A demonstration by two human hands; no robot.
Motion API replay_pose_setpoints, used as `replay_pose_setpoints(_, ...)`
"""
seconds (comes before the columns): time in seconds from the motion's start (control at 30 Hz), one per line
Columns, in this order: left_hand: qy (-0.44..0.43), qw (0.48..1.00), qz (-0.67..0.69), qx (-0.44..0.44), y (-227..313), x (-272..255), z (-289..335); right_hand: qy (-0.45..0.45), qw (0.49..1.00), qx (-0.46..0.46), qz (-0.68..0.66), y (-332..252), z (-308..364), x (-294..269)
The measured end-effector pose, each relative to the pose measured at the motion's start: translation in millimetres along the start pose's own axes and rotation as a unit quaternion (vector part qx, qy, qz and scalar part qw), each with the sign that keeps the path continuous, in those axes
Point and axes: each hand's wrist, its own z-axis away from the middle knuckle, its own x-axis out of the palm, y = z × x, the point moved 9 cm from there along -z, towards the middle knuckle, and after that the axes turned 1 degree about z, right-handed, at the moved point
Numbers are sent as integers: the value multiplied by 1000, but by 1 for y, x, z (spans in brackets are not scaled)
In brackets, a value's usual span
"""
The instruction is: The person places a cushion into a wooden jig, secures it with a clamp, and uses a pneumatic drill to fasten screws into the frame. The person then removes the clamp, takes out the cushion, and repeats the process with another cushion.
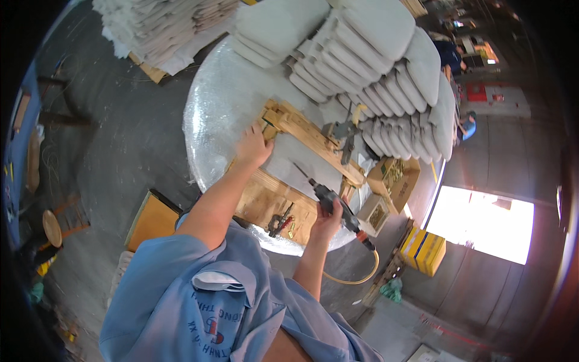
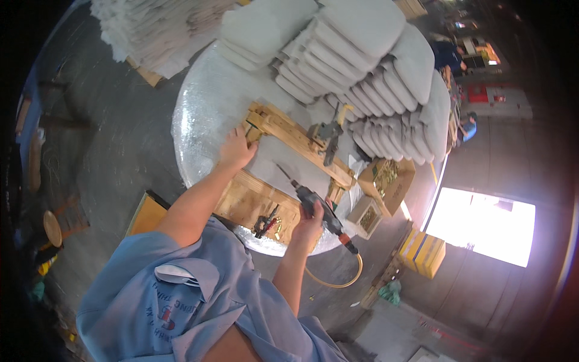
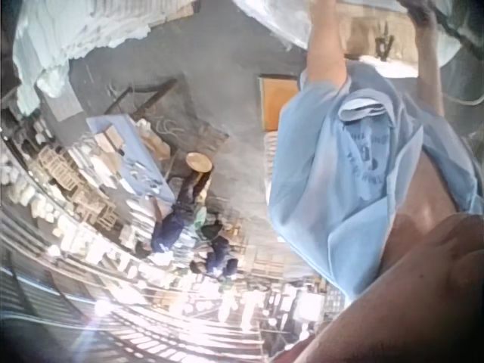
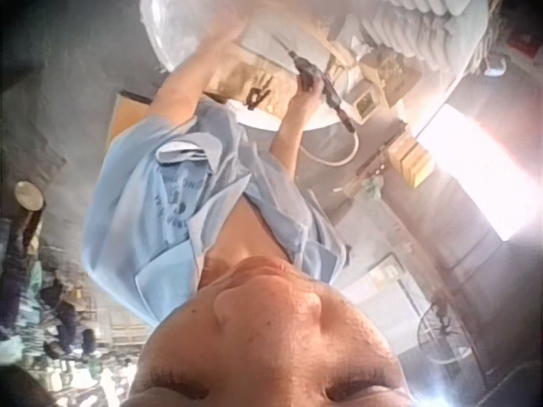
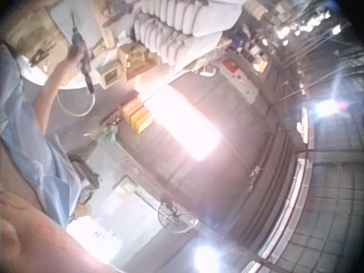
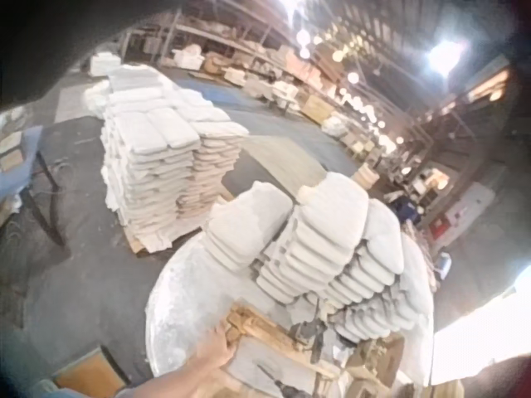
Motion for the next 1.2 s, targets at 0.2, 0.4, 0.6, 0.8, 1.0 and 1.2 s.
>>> replay_pose_setpoints(0.2,-13,1000,-27,-1,20,-5,6,185,942,21,-279,-5,-11,-162)
replay_pose_setpoints(0.4,97,984,-146,34,15,9,10,269,809,139,-503,60,-84,-223)
replay_pose_setpoints(0.6,78,980,-183,12,38,12,15,280,710,202,-614,108,-179,-239)
replay_pose_setpoints(0.8,86,977,-195,-15,32,10,14,241,766,246,-542,98,-207,-227)
replay_pose_setpoints(1.0,95,978,-182,-26,36,8,18,151,802,327,-477,75,-186,-232)
replay_pose_setpoints(1.2,91,979,-178,-44,34,3,20,86,957,183,-210,-2,-195,-125)
